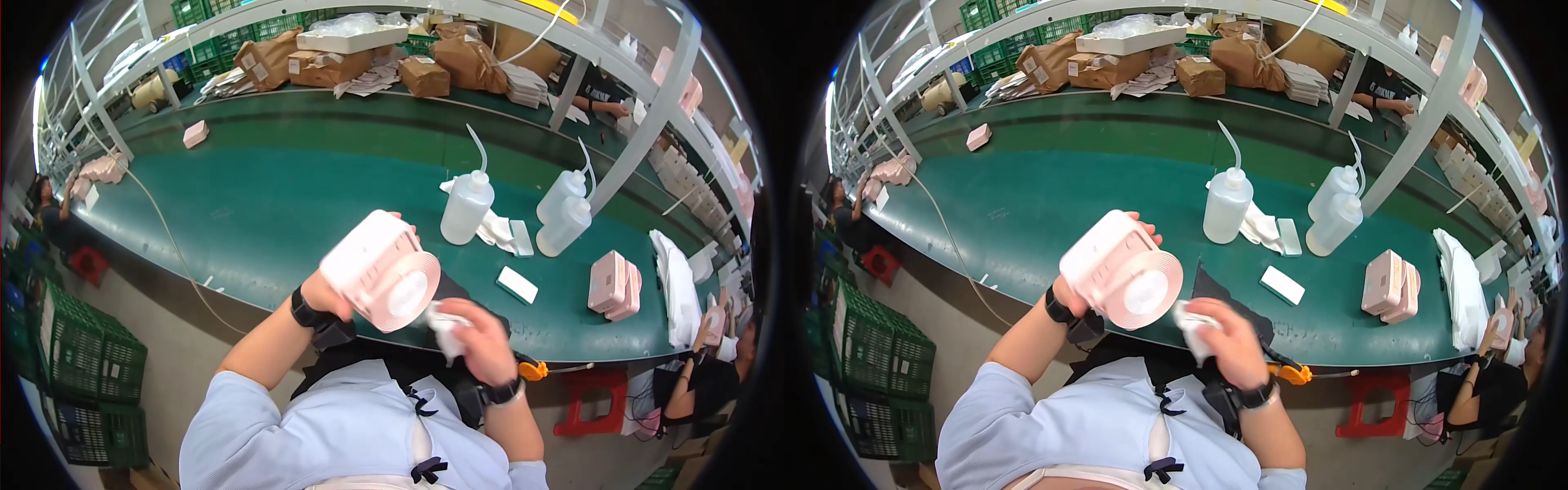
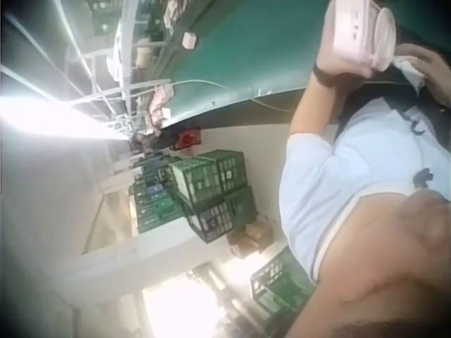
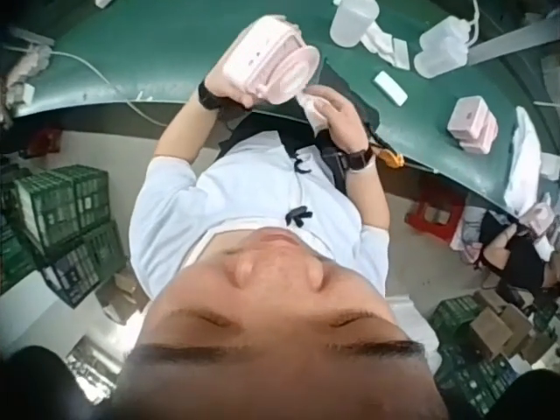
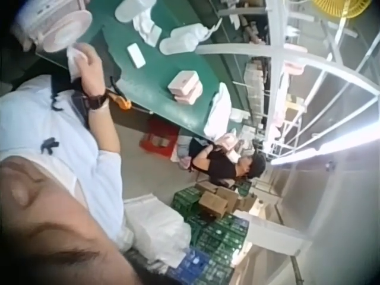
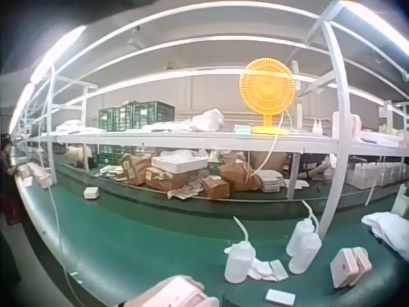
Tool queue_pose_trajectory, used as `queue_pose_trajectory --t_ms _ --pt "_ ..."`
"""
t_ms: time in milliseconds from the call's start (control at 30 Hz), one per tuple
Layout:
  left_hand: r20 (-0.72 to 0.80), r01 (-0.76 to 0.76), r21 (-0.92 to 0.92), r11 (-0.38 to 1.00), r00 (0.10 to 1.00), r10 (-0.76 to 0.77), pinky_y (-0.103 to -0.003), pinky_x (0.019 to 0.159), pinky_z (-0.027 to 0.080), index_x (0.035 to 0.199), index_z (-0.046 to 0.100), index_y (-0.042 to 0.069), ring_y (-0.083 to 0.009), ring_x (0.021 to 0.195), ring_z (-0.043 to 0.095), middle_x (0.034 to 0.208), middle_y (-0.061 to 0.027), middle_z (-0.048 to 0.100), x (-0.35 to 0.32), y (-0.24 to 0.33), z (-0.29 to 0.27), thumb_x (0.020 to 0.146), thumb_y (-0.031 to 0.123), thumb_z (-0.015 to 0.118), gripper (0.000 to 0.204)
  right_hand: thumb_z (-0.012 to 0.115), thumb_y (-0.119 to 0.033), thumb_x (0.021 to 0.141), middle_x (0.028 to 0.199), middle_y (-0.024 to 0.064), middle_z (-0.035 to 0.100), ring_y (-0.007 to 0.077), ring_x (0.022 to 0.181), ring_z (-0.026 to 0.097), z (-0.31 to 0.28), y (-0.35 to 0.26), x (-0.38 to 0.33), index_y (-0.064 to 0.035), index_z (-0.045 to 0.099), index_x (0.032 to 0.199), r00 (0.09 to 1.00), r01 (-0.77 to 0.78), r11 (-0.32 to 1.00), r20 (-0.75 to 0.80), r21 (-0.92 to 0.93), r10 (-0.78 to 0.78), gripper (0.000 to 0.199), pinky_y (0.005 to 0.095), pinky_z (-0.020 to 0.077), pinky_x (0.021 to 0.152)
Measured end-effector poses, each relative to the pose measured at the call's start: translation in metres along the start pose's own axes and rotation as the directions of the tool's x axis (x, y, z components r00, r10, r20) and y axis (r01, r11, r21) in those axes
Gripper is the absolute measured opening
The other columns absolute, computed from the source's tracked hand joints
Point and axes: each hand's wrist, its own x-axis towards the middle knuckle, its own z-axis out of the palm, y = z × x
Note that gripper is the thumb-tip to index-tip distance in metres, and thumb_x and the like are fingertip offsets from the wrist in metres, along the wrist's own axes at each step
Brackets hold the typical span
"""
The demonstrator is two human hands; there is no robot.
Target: The person cleans several pink electronic devices by wiping their front, back, and sides with a cloth, occasionally using an air duster. They handle the devices one at a time, turning them over to reach different surfaces before placing them back on the table.
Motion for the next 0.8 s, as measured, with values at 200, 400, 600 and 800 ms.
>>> queue_pose_trajectory --t_ms 200,400,600,800 --pt "0.573 -0.633 0.747 0.204 0.768 0.287 -0.054 0.114 0.031 0.144 0.048 0.007 -0.0297 0.132 0.050 0.137 -0.0119 0.055 -0.025 0.019 0.016 0.062 0.044 0.091 0.099 0.066 -0.030 0.098 0.134 0.0109 0.059 0.0195 0.124 0.054 0.016 0.023 0.013 0.0045 0.056 0.134 0.979 -0.120 0.916 0.199 0.384 0.045 0.051 0.0352 0.0389 0.109" --pt "0.601 -0.593 0.799 -0.098 0.782 0.165 -0.063 0.115 0.021 0.141 0.054 0.012 -0.0312 0.130 0.051 0.135 -0.0119 0.054 -0.016 0.014 0.024 0.059 0.038 0.090 0.093 0.068 -0.043 0.095 0.132 0.0113 0.061 0.0191 0.123 0.058 0.031 0.003 0.019 0.0047 0.047 0.143 0.994 -0.043 0.983 0.104 0.176 0.025 0.071 0.0340 0.0436 0.104" --pt "0.630 -0.519 0.762 -0.387 0.733 0.255 -0.061 0.117 0.020 0.144 0.049 0.010 -0.0318 0.140 0.043 0.147 -0.0157 0.047 -0.015 -0.001 0.018 0.063 0.040 0.090 0.096 0.066 -0.036 0.094 0.139 0.0134 0.057 0.0227 0.124 0.059 0.031 0.016 0.025 0.0028 0.045 0.144 0.992 -0.106 0.935 -0.030 0.338 0.123 0.067 0.0366 0.0483 0.103" --pt "0.058 -0.531 0.640 0.555 0.754 0.654 -0.058 0.120 0.020 0.154 0.035 0.009 -0.0302 0.149 0.033 0.159 -0.0155 0.036 -0.012 -0.044 -0.018 0.065 0.049 0.091 0.112 0.068 -0.030 0.094 0.136 0.0115 0.060 0.0207 0.123 0.060 0.030 0.021 0.030 0.0006 0.045 0.143 0.997 0.011 0.755 -0.060 0.655 0.037 0.062 0.0377 0.0506 0.101"
